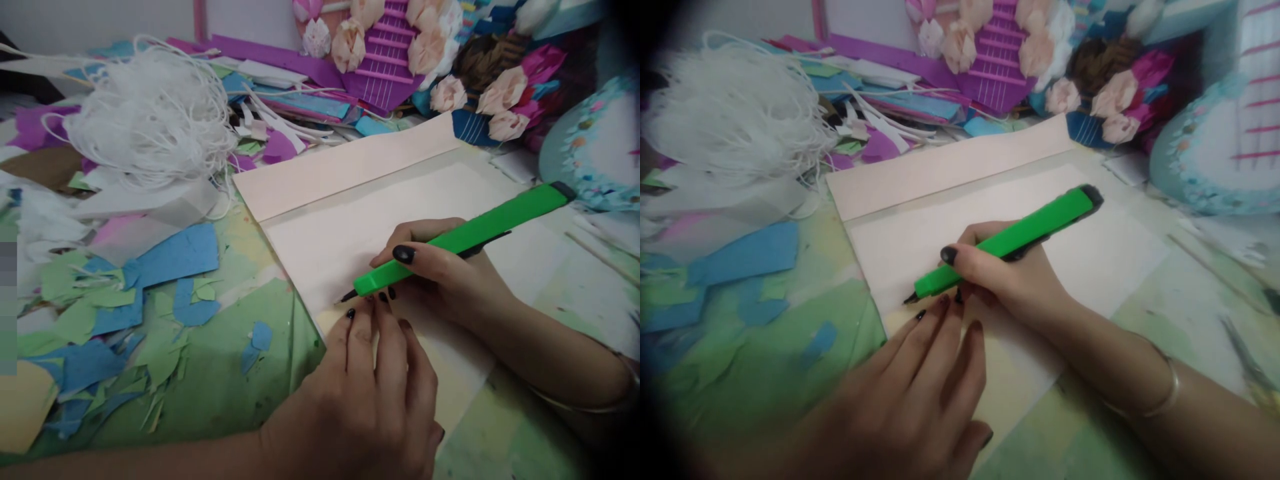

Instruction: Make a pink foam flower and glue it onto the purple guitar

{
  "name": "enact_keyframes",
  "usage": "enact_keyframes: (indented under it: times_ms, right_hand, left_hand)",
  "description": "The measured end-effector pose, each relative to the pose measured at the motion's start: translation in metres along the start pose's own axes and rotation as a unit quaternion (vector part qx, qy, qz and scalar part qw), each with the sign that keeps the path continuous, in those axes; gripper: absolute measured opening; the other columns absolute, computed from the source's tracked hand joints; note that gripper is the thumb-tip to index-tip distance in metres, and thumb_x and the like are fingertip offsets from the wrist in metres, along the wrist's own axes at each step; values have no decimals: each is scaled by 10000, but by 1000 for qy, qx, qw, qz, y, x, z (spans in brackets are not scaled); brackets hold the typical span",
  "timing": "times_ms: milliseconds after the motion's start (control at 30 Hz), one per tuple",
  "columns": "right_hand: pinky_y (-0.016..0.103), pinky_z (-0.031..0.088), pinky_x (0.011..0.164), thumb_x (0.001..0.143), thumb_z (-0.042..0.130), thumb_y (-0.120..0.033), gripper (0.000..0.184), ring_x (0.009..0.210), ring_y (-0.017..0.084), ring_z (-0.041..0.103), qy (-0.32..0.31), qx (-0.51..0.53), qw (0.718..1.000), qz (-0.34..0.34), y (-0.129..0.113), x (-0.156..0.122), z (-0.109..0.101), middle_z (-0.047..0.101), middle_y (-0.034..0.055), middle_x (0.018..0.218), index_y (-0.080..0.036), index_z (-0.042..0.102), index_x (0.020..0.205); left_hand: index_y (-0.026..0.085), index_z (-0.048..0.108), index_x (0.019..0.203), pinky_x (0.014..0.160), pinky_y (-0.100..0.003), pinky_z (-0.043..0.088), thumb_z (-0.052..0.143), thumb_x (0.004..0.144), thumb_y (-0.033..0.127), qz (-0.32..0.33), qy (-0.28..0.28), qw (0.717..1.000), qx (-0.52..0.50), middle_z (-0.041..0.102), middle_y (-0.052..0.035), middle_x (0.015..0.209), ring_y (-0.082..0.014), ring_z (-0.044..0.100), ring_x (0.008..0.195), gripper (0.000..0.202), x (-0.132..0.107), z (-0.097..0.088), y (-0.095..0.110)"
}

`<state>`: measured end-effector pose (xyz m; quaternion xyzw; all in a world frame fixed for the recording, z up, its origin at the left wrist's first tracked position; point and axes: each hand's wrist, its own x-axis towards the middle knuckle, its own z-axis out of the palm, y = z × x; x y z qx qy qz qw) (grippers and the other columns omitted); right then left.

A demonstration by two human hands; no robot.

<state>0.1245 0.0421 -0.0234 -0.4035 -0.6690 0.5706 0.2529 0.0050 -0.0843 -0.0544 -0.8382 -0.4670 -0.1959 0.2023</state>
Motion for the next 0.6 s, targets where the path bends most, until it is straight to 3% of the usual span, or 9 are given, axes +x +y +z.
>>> enact_keyframes:
  times_ms: [400, 600]
  right_hand:
    - [221, 246, 345, 720, 634, -407, 243, 357, 79, 374, 1, -18, 1000, -18, -6, -2, 3, 509, -11, 420, -185, 639, 621]
    - [190, 212, 346, 737, 618, -322, 233, 374, 55, 371, 13, 6, 1000, -18, -11, -5, 8, 514, 1, 421, -118, 648, 631]
  left_hand:
    - [25, 576, 1142, 844, -426, 515, 401, 861, 376, 0, -5, 1000, -9, 626, -225, 1121, -342, 604, 1026, 482, 1, -1, 0]
    - [-5, 566, 1143, 831, -417, 533, 382, 852, 388, 9, -2, 1000, -28, 618, -245, 1121, -396, 582, 1032, 523, -1, 0, 0]
